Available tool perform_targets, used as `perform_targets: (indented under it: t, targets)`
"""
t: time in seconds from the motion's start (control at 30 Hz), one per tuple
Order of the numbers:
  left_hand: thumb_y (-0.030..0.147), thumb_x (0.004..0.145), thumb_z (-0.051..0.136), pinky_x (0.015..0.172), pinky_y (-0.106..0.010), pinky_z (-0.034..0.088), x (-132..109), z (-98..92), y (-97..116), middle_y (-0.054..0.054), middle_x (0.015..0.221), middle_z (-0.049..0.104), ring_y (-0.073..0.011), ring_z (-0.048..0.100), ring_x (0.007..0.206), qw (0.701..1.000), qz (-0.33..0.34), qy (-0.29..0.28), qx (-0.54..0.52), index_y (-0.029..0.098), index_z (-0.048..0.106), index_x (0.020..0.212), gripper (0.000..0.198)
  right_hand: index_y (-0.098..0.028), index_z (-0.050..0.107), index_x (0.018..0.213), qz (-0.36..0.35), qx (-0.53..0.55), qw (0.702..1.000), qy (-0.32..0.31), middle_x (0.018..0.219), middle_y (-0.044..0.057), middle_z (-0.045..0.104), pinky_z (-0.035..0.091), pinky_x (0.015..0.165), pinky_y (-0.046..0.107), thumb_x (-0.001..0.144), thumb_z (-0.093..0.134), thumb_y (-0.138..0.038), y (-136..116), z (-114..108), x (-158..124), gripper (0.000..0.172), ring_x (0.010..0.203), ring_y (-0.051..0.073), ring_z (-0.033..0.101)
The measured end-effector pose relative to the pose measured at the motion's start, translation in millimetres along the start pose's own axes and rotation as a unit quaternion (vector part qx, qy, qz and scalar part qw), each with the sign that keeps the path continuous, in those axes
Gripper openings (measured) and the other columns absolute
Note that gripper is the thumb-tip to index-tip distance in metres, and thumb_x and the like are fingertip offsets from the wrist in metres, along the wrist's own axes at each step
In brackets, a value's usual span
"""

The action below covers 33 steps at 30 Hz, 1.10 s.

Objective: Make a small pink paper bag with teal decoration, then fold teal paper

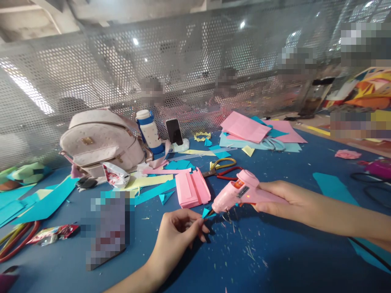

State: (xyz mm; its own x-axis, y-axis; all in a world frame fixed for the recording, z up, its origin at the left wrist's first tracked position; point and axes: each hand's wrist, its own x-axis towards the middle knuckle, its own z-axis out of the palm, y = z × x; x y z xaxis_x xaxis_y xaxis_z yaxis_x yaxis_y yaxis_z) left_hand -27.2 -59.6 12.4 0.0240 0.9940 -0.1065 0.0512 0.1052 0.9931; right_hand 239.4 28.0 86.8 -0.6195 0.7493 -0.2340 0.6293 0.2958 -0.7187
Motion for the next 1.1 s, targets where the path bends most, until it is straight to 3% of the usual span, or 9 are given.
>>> perform_targets:
  t: [0.27,0.43,0.57,0.73,0.9,1.1]
  targets:
    - [0.043,0.081,0.068,0.040,-0.013,0.038,0.6,0.9,-0.1,-0.009,0.071,0.074,-0.0098,0.063,0.053,1.000,0.005,0.000,0.003,0.012,0.068,0.077,0.032,-0.022,0.060,0.131,-0.010,0.010,1.000,0.009,0.127,0.008,0.063,0.045,0.096,0.041,0.084,0.053,-0.061,3.7,-0.1,0.5,0.062,0.114,0.035,0.056]
    - [0.042,0.082,0.068,0.040,-0.013,0.038,0.3,1.0,0.1,-0.008,0.070,0.074,-0.0093,0.063,0.052,1.000,0.009,0.000,0.004,0.012,0.068,0.077,0.031,-0.022,0.060,0.129,-0.042,0.007,0.999,-0.016,0.117,0.004,0.068,0.046,0.094,0.037,0.087,0.051,-0.059,-4.4,-5.2,-0.9,0.056,0.105,0.030,0.062]
    - [0.042,0.082,0.067,0.040,-0.013,0.038,0.1,0.0,-0.2,-0.008,0.070,0.073,-0.0094,0.063,0.052,1.000,0.006,-0.001,0.002,0.012,0.068,0.077,0.031,-0.022,0.065,0.122,-0.042,-0.017,0.999,0.008,0.122,0.004,0.066,0.045,0.096,0.037,0.087,0.051,-0.059,-2.6,-6.8,-4.5,0.053,0.111,0.031,0.060]
    - [0.043,0.082,0.067,0.041,-0.013,0.038,1.9,-0.8,-1.2,-0.008,0.071,0.073,-0.0100,0.064,0.054,1.000,0.006,-0.009,-0.004,0.012,0.068,0.078,0.032,-0.022,0.059,0.131,-0.036,-0.013,0.999,0.022,0.127,0.007,0.063,0.045,0.097,0.040,0.086,0.053,-0.058,-1.4,-4.3,-4.0,0.058,0.114,0.032,0.058]
    - [0.043,0.082,0.067,0.041,-0.014,0.038,3.2,0.4,-0.3,-0.008,0.071,0.073,-0.0097,0.063,0.053,1.000,0.004,-0.012,-0.003,0.012,0.069,0.079,0.031,-0.018,0.068,0.116,-0.045,0.010,0.998,0.037,0.113,0.008,0.069,0.048,0.091,0.041,0.084,0.052,-0.060,-13.2,1.0,0.0,0.055,0.102,0.032,0.062]
    - [0.042,0.082,0.067,0.041,-0.014,0.037,0.2,0.0,0.7,-0.008,0.071,0.073,-0.0098,0.063,0.054,1.000,0.004,-0.014,-0.004,0.012,0.068,0.078,0.031,-0.024,0.062,0.125,-0.041,-0.005,0.998,0.045,0.129,0.006,0.061,0.041,0.102,0.045,0.085,0.050,-0.063,-6.8,4.2,1.6,0.057,0.119,0.033,0.053]
